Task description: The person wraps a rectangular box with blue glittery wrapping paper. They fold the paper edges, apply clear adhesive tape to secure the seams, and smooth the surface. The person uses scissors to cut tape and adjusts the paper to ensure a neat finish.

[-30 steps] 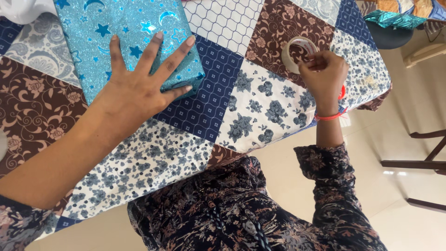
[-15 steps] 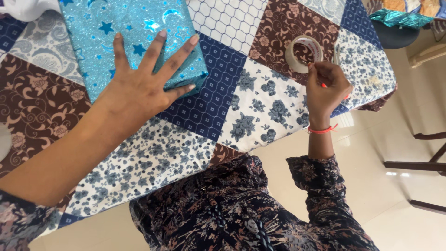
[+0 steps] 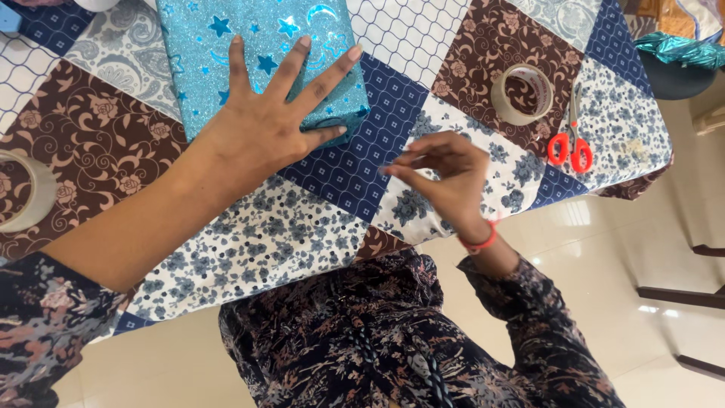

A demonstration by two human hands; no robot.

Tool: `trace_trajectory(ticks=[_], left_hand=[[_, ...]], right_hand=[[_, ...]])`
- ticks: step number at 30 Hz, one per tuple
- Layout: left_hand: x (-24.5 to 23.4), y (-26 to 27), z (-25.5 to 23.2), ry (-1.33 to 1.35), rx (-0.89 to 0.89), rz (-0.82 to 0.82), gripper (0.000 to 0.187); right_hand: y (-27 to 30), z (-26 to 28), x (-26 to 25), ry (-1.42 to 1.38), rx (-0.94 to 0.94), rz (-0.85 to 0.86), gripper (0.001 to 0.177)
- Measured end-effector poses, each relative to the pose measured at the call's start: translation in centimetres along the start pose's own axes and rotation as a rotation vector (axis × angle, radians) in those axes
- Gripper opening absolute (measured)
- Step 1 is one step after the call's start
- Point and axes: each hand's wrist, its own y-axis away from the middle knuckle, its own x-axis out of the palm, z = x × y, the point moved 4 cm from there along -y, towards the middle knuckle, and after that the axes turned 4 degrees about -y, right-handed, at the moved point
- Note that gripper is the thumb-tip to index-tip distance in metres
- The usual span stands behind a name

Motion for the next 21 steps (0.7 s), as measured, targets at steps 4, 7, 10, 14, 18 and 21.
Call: trace_trajectory(ticks=[4, 7, 10, 14, 18, 21], left_hand=[[0.0, 0.0, 0.0, -0.003, -0.003, -0.026, 0.081], [0.1, 0.1, 0.0, -0.016, -0.007, -0.050, 0.077], [0.2, 0.1, -0.1, -0.030, -0.009, -0.075, 0.077], [0.3, 0.4, -0.1, -0.029, -0.010, -0.131, 0.077], [0.6, 0.4, -0.1, -0.051, -0.012, -0.141, 0.080], [0.6, 0.3, -0.2, -0.075, -0.016, -0.151, 0.078]], right_hand=[[-1.1, -2.0, 3.3, -0.163, 0.047, 0.026, 0.025], [-2.0, -3.6, 4.9, -0.227, 0.060, -0.018, 0.023], [-2.4, -4.5, 5.8, -0.306, 0.033, -0.076, 0.028], [-2.4, -4.9, 6.5, -0.266, -0.027, -0.146, 0.037], [-2.4, -5.4, 6.6, -0.231, -0.047, -0.197, 0.042], [-2.5, -5.7, 6.5, -0.225, -0.054, -0.220, 0.042]])
